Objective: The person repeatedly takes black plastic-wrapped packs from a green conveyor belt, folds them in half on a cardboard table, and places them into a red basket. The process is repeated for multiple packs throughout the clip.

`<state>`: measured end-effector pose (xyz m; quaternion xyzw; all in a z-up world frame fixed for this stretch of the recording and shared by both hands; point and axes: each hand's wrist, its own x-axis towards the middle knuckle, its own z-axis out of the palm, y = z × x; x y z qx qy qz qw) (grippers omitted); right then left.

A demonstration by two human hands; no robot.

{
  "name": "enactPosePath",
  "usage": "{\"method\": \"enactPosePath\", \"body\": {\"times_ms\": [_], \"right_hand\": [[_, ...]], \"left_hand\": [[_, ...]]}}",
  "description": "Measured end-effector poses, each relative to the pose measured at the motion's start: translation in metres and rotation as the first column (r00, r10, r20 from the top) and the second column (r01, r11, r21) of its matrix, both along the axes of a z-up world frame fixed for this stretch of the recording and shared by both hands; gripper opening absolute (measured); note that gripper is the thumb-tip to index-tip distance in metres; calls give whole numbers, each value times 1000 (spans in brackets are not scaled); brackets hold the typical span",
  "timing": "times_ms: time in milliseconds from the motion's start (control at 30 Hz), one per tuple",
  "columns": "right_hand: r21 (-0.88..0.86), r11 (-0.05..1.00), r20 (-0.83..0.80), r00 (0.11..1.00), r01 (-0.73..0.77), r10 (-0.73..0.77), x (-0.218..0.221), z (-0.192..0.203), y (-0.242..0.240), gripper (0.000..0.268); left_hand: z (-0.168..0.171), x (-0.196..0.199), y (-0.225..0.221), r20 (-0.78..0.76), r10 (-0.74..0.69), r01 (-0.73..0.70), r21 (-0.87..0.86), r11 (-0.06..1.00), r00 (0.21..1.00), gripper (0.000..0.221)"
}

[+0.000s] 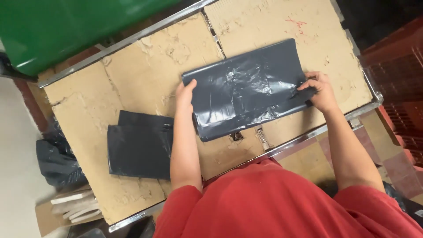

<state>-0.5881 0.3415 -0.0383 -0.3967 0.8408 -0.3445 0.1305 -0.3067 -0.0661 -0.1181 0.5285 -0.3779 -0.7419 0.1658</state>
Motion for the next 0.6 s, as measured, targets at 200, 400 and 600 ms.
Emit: {"method": "enactPosePath", "body": {"times_ms": [200,400,600], "right_hand": [[376,926,-165,986,27,38,9,13,1,47],[327,945,-633,737,-19,234,99,37,-119,38],[40,959,-538,803,-279,256,135,0,-158,69]], "left_hand": [[25,11,37,327,6,187,-553,812,945,59],[98,-29,118,663,152,678,-729,-93,733,70],[111,-6,147,826,-157,825,-557,-91,541,68]]}}
